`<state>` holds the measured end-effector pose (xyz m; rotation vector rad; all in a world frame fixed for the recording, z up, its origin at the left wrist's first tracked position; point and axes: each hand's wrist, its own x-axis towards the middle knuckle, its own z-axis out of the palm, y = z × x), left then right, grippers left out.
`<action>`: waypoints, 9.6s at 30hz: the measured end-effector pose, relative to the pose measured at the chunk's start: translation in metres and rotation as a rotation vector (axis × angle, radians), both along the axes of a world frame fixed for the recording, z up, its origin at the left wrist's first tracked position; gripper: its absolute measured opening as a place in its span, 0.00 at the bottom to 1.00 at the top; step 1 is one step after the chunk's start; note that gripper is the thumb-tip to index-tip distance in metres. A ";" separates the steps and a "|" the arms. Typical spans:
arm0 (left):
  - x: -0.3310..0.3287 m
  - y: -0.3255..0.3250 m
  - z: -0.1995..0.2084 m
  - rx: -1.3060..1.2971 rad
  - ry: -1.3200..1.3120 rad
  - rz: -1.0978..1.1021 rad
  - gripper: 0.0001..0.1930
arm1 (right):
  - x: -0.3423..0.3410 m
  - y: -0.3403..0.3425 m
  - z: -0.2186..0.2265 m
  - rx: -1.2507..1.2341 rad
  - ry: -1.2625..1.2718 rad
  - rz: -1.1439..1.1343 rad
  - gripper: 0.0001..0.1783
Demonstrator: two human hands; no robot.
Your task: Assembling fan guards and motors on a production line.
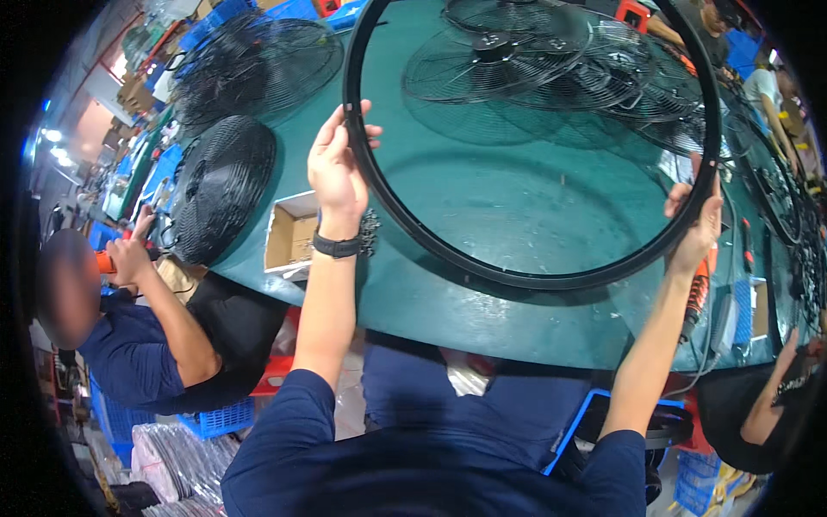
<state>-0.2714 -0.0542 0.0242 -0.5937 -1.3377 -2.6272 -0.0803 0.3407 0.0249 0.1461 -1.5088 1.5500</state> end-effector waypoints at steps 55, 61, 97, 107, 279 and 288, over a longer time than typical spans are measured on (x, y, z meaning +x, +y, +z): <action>0.035 0.033 0.006 -0.683 0.413 0.210 0.32 | 0.034 0.006 0.016 -0.457 0.339 0.713 0.28; 0.122 0.069 0.039 -0.694 0.648 -0.023 0.33 | 0.016 -0.036 0.018 -0.310 0.345 0.794 0.23; 0.015 0.007 0.018 0.016 0.190 -0.006 0.17 | 0.022 -0.004 0.012 -0.193 0.266 0.500 0.33; 0.019 0.038 -0.015 0.133 -0.016 -0.102 0.21 | 0.028 0.034 0.011 -0.281 0.169 0.365 0.29; 0.152 -0.080 -0.059 -1.203 0.408 -0.062 0.61 | -0.009 -0.099 0.051 1.097 -0.678 0.348 0.55; 0.149 -0.077 -0.068 -1.223 0.450 -0.037 0.62 | -0.021 -0.091 0.041 1.148 -0.628 0.360 0.55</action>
